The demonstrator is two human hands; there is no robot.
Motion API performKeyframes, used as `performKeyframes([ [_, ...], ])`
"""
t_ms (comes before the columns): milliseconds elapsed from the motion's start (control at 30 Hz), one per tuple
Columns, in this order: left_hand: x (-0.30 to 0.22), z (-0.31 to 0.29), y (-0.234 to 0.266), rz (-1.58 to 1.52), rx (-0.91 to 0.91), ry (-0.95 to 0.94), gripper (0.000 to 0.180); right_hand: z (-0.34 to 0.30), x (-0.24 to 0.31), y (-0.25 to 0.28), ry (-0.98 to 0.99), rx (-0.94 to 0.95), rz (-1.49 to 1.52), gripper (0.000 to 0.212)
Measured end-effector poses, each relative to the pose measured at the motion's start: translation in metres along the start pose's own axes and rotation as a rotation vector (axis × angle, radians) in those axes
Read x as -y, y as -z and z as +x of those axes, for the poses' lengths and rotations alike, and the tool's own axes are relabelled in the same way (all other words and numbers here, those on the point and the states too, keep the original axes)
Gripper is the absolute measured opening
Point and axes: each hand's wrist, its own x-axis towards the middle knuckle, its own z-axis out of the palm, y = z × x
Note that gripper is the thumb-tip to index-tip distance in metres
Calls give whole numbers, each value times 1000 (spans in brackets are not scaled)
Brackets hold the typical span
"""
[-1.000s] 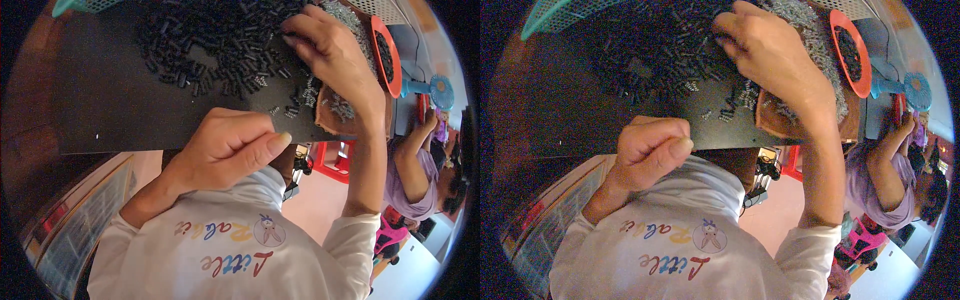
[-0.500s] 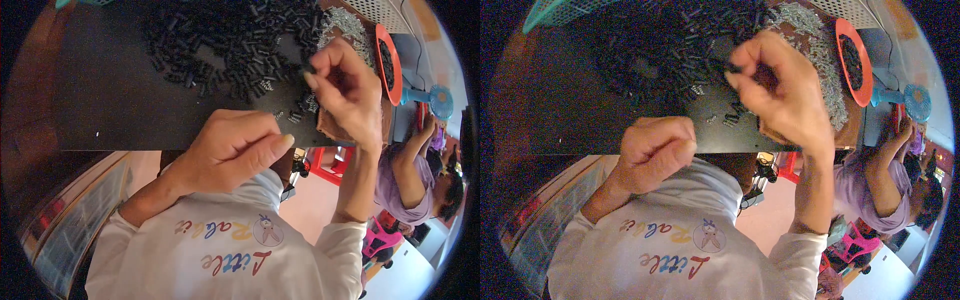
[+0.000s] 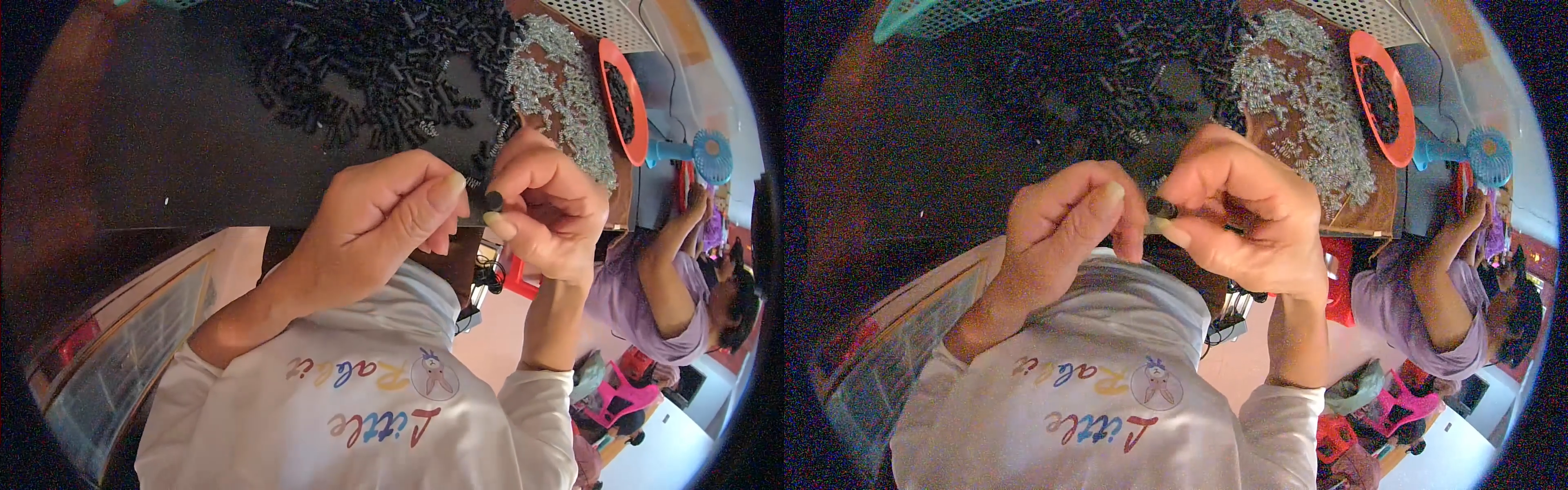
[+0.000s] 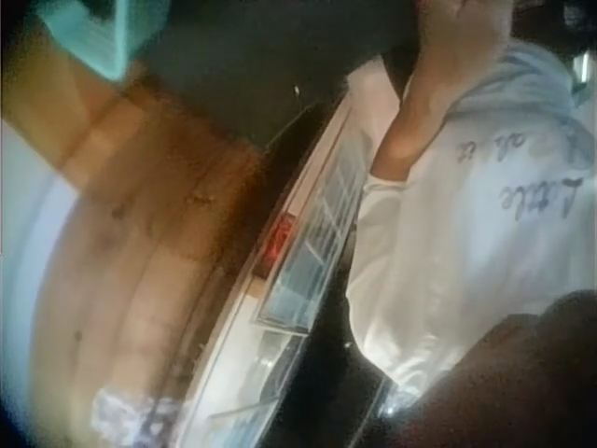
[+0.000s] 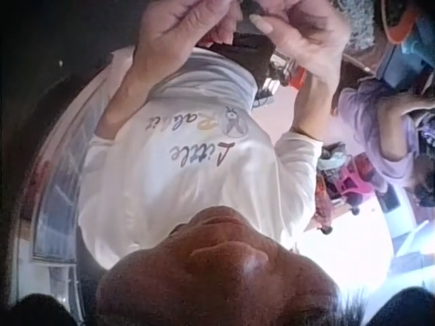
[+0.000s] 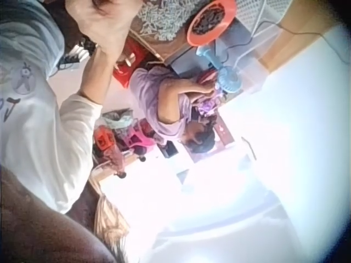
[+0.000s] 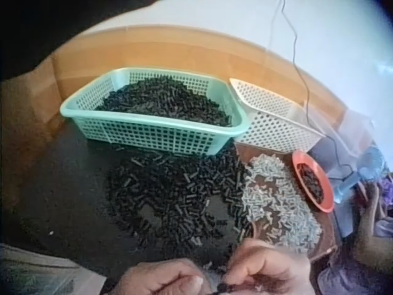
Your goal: The person assembles small black metal fasteners by hand, joining multiple metal and plastic components together.
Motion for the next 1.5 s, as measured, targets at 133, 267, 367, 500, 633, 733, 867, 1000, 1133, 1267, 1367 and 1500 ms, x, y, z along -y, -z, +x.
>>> performKeyframes([
  [133, -2, -5, 3, 106, 39, 72, 26, -1, 11, -18, -4, -53, -350, 21],
  [267, 4, -4, 5, 97, 4, 82, 25, 0, 16, -25, 103, -68, -434, 23],
  [367, 15, -4, 6, -135, 16, 85, 24, -7, 11, -25, 46, -195, -276, 22],
  [500, 13, -5, 2, -323, 44, 122, 23, -4, 12, -24, 119, -112, -341, 21],
  [633, 14, -6, 1, -339, 44, 133, 23, -5, 14, -33, 150, -176, -379, 19],
  [733, 15, -8, 4, -236, 92, 126, 24, -8, 19, -34, 139, -166, -372, 18],
  [867, 4, -7, 4, -180, 117, 94, 23, -4, 25, -23, 121, -110, -364, 16],
  [1000, -5, -6, 9, -111, 109, 75, 20, -3, 16, 7, -54, -159, -543, 7],
  [1133, -4, -4, 11, -132, 73, 38, 19, 11, 7, 21, -120, -55, -776, 11],
  [1267, -5, -3, 11, -132, 62, 62, 20, 23, 6, 23, -125, 25, -873, 13],
  [1367, -4, -3, 11, -108, 49, 38, 21, 33, 9, 21, -185, 140, -1040, 10],
  [1500, -4, -1, 12, -122, 45, 17, 22, 40, 5, 23, -176, 233, -1086, 11],
])
